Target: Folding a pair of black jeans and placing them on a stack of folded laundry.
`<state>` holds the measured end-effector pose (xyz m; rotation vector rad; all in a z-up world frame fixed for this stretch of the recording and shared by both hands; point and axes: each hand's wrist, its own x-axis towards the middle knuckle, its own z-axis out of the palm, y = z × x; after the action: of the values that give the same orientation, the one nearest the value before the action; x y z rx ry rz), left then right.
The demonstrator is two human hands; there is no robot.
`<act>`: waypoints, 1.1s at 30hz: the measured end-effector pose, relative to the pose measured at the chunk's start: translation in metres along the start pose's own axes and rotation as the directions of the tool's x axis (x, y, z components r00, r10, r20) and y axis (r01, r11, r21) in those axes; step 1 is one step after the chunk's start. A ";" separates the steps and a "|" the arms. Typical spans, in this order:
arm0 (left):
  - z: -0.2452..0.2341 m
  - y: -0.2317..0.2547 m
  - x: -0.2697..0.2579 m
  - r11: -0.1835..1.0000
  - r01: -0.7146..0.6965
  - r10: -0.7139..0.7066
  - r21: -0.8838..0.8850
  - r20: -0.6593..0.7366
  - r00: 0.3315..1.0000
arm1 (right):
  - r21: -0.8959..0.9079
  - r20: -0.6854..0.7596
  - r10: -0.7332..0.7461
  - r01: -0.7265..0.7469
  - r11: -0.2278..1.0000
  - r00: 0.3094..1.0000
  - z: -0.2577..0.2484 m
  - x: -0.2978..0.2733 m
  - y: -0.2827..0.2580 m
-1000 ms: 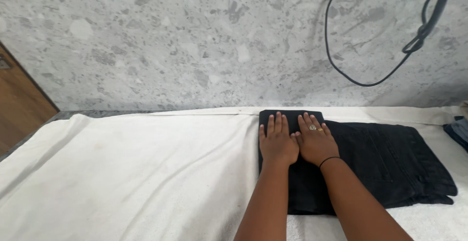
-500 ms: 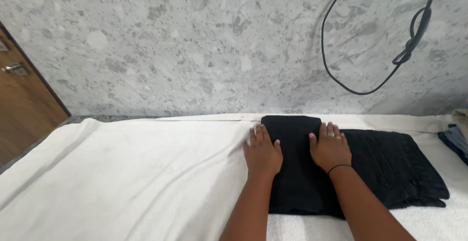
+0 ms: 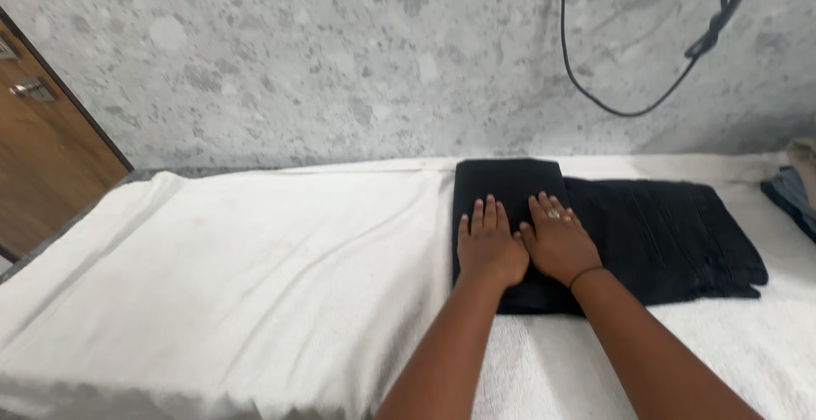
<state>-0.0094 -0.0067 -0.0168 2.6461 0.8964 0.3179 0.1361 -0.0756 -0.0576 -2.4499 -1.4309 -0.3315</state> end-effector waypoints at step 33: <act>-0.031 -0.038 -0.018 0.994 -0.081 0.077 0.068 0.053 0.996 | -0.038 0.115 0.064 -0.060 0.997 0.991 -0.026 -0.021 0.048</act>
<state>-0.0541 0.0176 -0.0048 2.7464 0.8030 0.2415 0.1660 -0.1245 -0.0466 -2.5736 -1.4010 -0.2052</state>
